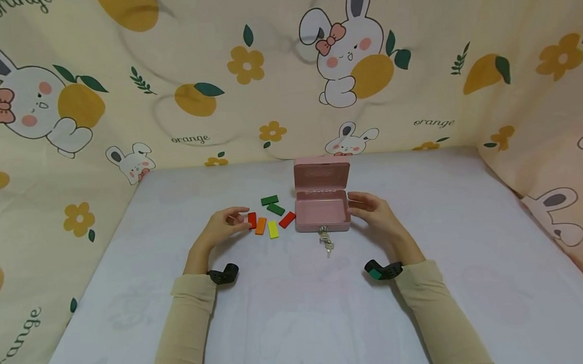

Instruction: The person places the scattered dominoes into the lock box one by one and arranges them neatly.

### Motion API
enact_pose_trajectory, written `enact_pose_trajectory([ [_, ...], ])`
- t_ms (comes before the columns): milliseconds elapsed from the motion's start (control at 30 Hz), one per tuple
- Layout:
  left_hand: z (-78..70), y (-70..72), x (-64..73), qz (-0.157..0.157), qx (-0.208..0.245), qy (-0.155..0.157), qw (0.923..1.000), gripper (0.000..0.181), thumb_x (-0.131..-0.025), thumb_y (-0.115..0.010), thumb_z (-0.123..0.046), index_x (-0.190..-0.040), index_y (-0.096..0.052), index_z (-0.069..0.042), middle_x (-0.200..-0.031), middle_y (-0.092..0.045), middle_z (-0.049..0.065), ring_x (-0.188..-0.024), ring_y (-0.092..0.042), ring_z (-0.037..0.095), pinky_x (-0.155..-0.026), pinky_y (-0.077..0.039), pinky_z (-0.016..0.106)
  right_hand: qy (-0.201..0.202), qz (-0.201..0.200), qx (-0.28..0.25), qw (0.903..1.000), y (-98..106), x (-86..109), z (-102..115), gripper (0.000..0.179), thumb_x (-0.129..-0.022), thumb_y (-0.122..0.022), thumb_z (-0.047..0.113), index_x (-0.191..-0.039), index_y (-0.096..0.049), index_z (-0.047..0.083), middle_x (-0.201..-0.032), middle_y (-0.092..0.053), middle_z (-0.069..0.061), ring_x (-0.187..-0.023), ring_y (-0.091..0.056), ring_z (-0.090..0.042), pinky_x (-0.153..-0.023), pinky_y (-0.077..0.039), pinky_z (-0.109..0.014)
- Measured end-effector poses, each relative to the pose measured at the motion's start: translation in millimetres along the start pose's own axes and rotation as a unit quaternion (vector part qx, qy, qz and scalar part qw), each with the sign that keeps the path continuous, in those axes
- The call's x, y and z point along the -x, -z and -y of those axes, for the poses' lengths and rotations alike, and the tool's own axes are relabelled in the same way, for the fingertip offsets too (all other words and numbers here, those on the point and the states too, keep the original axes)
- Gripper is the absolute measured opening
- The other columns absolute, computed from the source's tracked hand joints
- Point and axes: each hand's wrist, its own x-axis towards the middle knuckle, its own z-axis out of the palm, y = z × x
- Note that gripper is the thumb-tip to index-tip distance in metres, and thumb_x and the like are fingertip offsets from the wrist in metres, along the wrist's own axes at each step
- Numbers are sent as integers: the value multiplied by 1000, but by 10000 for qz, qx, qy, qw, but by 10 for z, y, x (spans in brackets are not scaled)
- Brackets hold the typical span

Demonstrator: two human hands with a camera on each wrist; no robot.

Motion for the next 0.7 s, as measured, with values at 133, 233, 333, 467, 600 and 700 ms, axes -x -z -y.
enact_pose_trajectory([
  [133, 9, 6, -10, 66, -25, 55, 10000, 48, -86, -71, -20, -130, -58, -7, -98, -61, 11, -91, -55, 20, -79, -43, 24, 19, 106, -84, 9999, -34, -48, -30, 49, -93, -60, 8, -139, -45, -2, -144, -47, -26, -133, -46, -41, -93, -38, -10],
  [233, 16, 8, -22, 125, -44, 98, 9999, 49, -85, -72, -20, -130, -58, -7, -99, -60, 11, -90, -53, 19, -79, -42, 23, 50, 120, -89, 9999, -52, -70, -51, 50, -94, -60, 8, -140, -44, -3, -144, -46, -27, -133, -45, -41, -97, -40, -11],
  [333, 22, 1, -28, 192, -28, 213, 9996, 50, -84, -73, -19, -131, -57, -8, -99, -59, 10, -88, -51, 18, -79, -41, 23, -34, 181, -345, 9992, -63, -74, -65, 52, -94, -59, 5, -142, -41, -3, -147, -41, -26, -138, -40, -41, -111, -37, -27],
  [467, 16, -2, -32, 265, -12, 351, 9990, 52, -83, -74, -18, -132, -57, -10, -99, -58, 9, -88, -50, 18, -79, -40, 22, -175, 233, -638, 9975, -72, -72, -71, 54, -94, -58, 3, -144, -39, -3, -150, -38, -26, -141, -35, -41, -120, -23, -51],
  [600, 5, 2, -40, 253, -70, 366, 9990, 52, -83, -74, -18, -131, -58, -10, -97, -57, 9, -87, -50, 18, -78, -40, 22, -243, 223, -644, 9974, -76, -78, -73, 55, -93, -59, 3, -144, -39, -2, -150, -38, -25, -141, -36, -39, -120, -22, -51],
  [700, 1, 5, -45, 240, -143, 350, 9990, 52, -82, -75, -17, -131, -58, -10, -96, -57, 9, -86, -50, 18, -77, -40, 23, -244, 231, -491, 9982, -73, -79, -73, 55, -93, -60, 5, -144, -40, -1, -150, -40, -23, -140, -39, -36, -118, -31, -38],
])
